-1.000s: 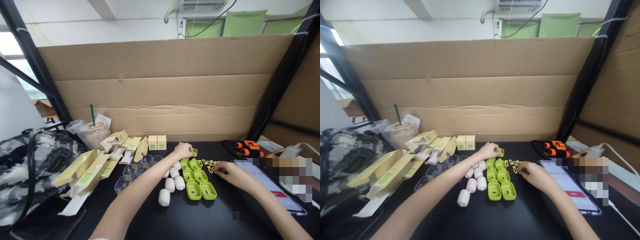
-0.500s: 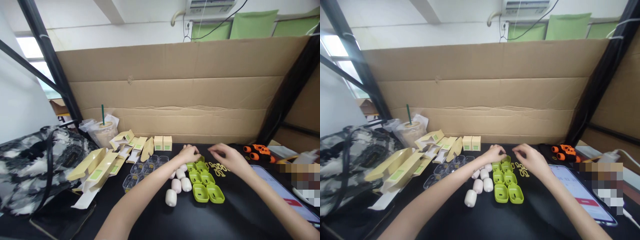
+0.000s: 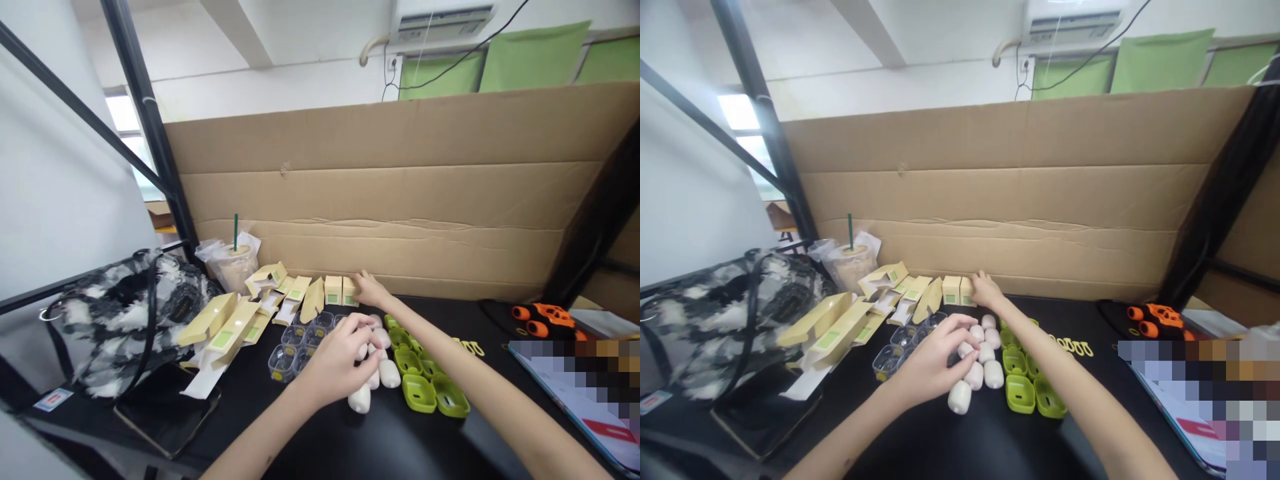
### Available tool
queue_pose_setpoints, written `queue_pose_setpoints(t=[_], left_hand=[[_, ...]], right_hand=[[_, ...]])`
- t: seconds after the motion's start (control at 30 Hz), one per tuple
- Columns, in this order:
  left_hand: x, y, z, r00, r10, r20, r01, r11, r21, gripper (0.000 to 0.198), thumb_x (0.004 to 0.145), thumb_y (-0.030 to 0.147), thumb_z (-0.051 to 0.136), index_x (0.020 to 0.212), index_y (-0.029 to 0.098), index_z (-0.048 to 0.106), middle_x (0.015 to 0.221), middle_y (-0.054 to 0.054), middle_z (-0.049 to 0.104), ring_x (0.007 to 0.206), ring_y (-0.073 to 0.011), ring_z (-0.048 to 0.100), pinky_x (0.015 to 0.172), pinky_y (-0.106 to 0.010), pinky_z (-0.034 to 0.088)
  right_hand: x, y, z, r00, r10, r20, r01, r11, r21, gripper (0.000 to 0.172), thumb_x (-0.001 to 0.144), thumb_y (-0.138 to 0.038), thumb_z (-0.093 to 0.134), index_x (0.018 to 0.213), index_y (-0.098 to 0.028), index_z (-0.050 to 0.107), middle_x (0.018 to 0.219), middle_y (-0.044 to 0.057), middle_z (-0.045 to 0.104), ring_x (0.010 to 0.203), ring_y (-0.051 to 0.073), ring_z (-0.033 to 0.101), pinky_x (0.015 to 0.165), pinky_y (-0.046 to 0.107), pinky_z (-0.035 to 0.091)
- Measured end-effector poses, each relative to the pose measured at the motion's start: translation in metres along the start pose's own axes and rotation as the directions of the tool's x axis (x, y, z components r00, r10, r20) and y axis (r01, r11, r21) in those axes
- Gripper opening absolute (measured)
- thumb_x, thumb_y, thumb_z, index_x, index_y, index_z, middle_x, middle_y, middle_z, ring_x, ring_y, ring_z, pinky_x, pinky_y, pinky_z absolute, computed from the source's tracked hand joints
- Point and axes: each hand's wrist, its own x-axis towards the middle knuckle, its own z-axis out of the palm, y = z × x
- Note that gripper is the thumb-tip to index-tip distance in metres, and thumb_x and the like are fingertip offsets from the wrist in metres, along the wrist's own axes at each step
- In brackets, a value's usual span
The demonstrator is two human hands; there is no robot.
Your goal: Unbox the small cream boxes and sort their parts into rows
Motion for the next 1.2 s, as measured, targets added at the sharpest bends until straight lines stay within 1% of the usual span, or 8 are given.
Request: queue_pose_setpoints(t=[0.2,0.4,0.47,0.6,0.8,0.97,1.13,1.2], left_hand=[[0.007,-0.027,0.000,0.985,0.095,-0.144,-0.077,0.989,0.123,0.015,0.084,0.020,0.051,0.098,0.020,0.057,0.115,-0.008,0.054,0.112,-0.0217,0.052,0.095,-0.041,0.046],[0.021,-0.043,0.010,0.966,0.064,-0.251,-0.040,0.994,0.098,0.051,0.087,0.022,0.048,0.134,0.018,0.029,0.140,-0.017,0.029,0.134,-0.0263,0.030,0.107,-0.049,0.035],[0.019,-0.042,0.011,0.968,0.085,-0.236,-0.063,0.993,0.101,0.065,0.086,0.028,0.053,0.140,0.019,0.018,0.143,-0.018,0.027,0.137,-0.0277,0.026,0.107,-0.050,0.034],[0.009,-0.037,0.008,0.962,0.261,-0.084,-0.254,0.964,0.082,0.067,0.082,0.034,0.061,0.137,0.020,0.026,0.128,-0.013,0.051,0.121,-0.0226,0.049,0.099,-0.039,0.047],[-0.002,-0.027,0.002,0.855,0.507,-0.104,-0.464,0.840,0.280,0.056,0.082,0.029,0.058,0.131,0.014,0.036,0.117,-0.013,0.062,0.110,-0.0211,0.059,0.092,-0.033,0.053],[-0.002,-0.019,0.000,0.798,0.588,-0.134,-0.503,0.771,0.390,0.055,0.080,0.022,0.057,0.130,0.010,0.038,0.111,-0.012,0.066,0.109,-0.0207,0.060,0.091,-0.033,0.054],[-0.004,-0.026,0.000,0.855,0.464,-0.233,-0.382,0.866,0.323,0.063,0.078,0.026,0.059,0.134,0.014,0.034,0.114,-0.014,0.064,0.103,-0.0216,0.063,0.085,-0.032,0.056],[-0.004,-0.031,0.000,0.882,0.393,-0.258,-0.308,0.898,0.316,0.064,0.076,0.025,0.060,0.133,0.015,0.034,0.113,-0.014,0.063,0.101,-0.0219,0.062,0.084,-0.033,0.055]], right_hand=[[-0.013,0.003,-0.008,0.996,-0.024,-0.082,0.032,0.995,0.092,0.032,0.090,-0.032,0.055,0.118,-0.016,0.053,0.118,0.008,0.056,0.098,0.021,0.059,0.081,0.042,0.051],[-0.068,-0.010,-0.055,0.966,-0.175,-0.188,0.216,0.950,0.227,0.044,0.074,-0.017,0.068,0.114,-0.015,0.050,0.113,0.009,0.055,0.102,0.021,0.056,0.084,0.036,0.049],[-0.097,-0.019,-0.070,0.954,-0.239,-0.179,0.280,0.924,0.259,0.049,0.066,-0.011,0.067,0.111,-0.018,0.048,0.107,0.006,0.056,0.097,0.019,0.057,0.081,0.032,0.050],[-0.146,-0.034,-0.076,0.939,-0.297,-0.177,0.332,0.914,0.231,0.046,0.068,-0.005,0.054,0.110,-0.022,0.047,0.104,0.005,0.058,0.093,0.019,0.059,0.078,0.033,0.051],[-0.172,-0.034,-0.053,0.761,-0.518,-0.391,0.462,0.856,-0.234,0.042,0.079,-0.007,0.043,0.121,-0.015,0.045,0.110,0.015,0.062,0.102,0.025,0.060,0.080,0.042,0.054],[-0.176,-0.033,-0.050,0.674,-0.575,-0.464,0.455,0.818,-0.353,0.035,0.086,-0.011,0.045,0.120,-0.014,0.049,0.106,0.014,0.065,0.102,0.024,0.062,0.082,0.039,0.055],[-0.180,-0.034,-0.054,0.593,-0.509,-0.624,0.420,0.857,-0.299,0.033,0.082,-0.014,0.059,0.112,-0.022,0.051,0.092,0.007,0.064,0.091,0.022,0.063,0.081,0.040,0.055],[-0.182,-0.036,-0.056,0.605,-0.505,-0.615,0.465,0.852,-0.241,0.030,0.080,-0.015,0.063,0.108,-0.022,0.051,0.093,0.008,0.062,0.092,0.023,0.062,0.080,0.040,0.054]])
